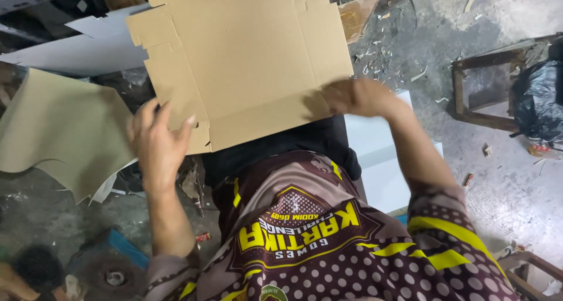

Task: The person assembles a cardboard box by folding the flaps and inserting tabs into slots. They then insert a white rectangular piece into the box and fold the sides to complete the structure.

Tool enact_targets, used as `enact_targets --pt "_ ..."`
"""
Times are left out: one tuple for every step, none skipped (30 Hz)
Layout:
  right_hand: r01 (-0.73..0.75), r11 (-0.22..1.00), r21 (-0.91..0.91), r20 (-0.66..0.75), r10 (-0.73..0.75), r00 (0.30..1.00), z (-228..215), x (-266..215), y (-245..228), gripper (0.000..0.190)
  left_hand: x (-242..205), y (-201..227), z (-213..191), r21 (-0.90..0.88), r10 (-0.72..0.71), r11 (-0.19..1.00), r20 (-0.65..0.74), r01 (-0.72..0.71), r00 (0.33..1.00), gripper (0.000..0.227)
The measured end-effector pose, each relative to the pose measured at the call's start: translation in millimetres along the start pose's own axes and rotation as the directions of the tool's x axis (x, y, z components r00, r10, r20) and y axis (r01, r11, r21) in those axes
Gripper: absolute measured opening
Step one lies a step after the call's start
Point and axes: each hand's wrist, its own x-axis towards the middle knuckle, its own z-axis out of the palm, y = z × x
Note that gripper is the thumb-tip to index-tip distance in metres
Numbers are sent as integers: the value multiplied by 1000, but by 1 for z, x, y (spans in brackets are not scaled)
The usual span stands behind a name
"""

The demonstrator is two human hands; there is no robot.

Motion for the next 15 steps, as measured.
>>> enact_targets --pt "7 998 56 -32 -6 999 -15 21 9 47 18 17 0 -102 102 990 59 -96 993 48" --pt "17 994 112 -63 -10 998 -30 40 16 45 35 34 -1 -207 210 961 108 -184 972 52" --pt "26 994 106 -75 -18 997 -31 73 35 45 40 52 3 -202 214 961 95 -192 972 52" --pt "18 997 71 -143 -8 990 -32 107 52 44 44 70 7 -283 397 900 210 -333 894 74" --pt "10 999 37 -206 -2 979 -33 142 68 43 48 87 11 -377 560 814 306 -443 770 99" --pt "20 999 32 -212 -13 977 -21 179 94 43 49 103 12 -368 558 816 299 -446 774 99" --pt "18 998 60 -323 2 946 -9 217 119 43 50 119 16 -278 541 839 519 -468 661 105" --pt "21 996 89 -428 19 903 1 256 144 43 51 135 19 -188 470 844 712 -503 522 112" --pt "35 996 83 -428 3 904 10 282 162 43 47 134 37 -178 462 849 707 -497 535 112" --pt "8 999 36 -542 13 840 18 310 180 37 43 132 55 -234 471 860 709 -454 526 107" --pt "-22 1000 2 -640 18 768 35 337 194 32 35 128 72 -289 474 870 715 -400 514 101" --pt "-6 1000 3 -633 6 774 33 349 189 32 34 128 65 -280 459 879 718 -387 524 101" --pt "-117 990 82 -616 142 775 29 357 188 32 34 129 59 -281 439 894 704 -348 558 100" --pt "-227 961 157 -587 275 761 25 365 187 31 35 131 54 -284 416 908 690 -308 592 102" --pt "-222 963 155 -590 271 760 18 359 177 31 35 127 63 -280 415 909 687 -309 596 102"
